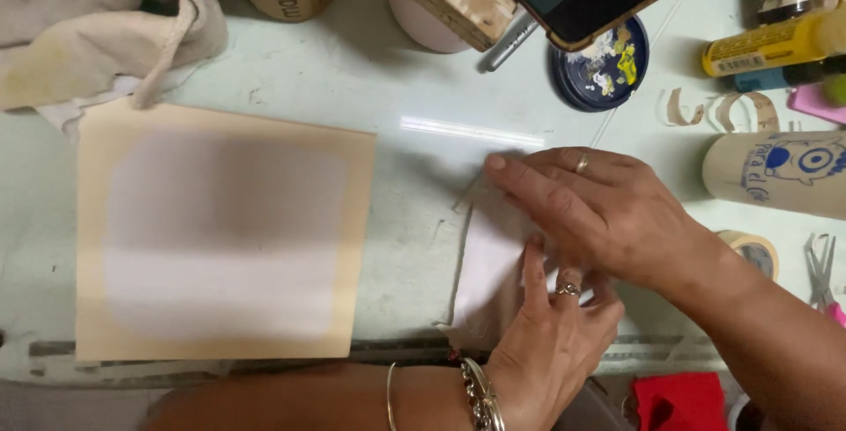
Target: Apply liquid glue to a piece of paper and spread it evenly using fingers.
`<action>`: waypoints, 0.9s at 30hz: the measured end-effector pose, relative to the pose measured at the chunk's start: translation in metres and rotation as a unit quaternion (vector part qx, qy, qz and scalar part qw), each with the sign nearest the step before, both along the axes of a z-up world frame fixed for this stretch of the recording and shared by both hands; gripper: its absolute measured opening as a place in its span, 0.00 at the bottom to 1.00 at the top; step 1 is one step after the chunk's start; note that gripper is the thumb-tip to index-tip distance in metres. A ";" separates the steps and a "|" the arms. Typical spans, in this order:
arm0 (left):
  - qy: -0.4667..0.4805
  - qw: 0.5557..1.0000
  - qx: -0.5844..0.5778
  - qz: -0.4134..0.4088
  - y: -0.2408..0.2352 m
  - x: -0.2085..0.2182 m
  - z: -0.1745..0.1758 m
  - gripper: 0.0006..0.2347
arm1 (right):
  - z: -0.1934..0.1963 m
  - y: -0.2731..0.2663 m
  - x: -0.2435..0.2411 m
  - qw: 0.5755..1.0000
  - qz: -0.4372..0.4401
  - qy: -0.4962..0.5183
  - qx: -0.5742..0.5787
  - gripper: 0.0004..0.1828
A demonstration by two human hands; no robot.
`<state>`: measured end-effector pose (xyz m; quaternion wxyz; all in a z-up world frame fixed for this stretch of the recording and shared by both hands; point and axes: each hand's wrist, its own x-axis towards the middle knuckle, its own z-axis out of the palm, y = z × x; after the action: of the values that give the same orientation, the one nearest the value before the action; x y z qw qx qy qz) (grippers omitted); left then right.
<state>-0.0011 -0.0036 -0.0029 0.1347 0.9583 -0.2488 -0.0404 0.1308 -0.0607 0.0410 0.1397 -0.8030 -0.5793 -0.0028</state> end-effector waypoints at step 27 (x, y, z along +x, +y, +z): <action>0.185 0.960 -0.175 0.117 -0.041 0.019 -0.064 0.25 | 0.014 0.039 -0.024 0.974 0.137 -0.064 -0.167 0.25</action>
<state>0.0180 -0.0448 -0.0673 0.3476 0.9180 -0.1087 -0.1569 0.1069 -0.0215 0.0551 -0.0346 -0.7260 -0.6841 0.0617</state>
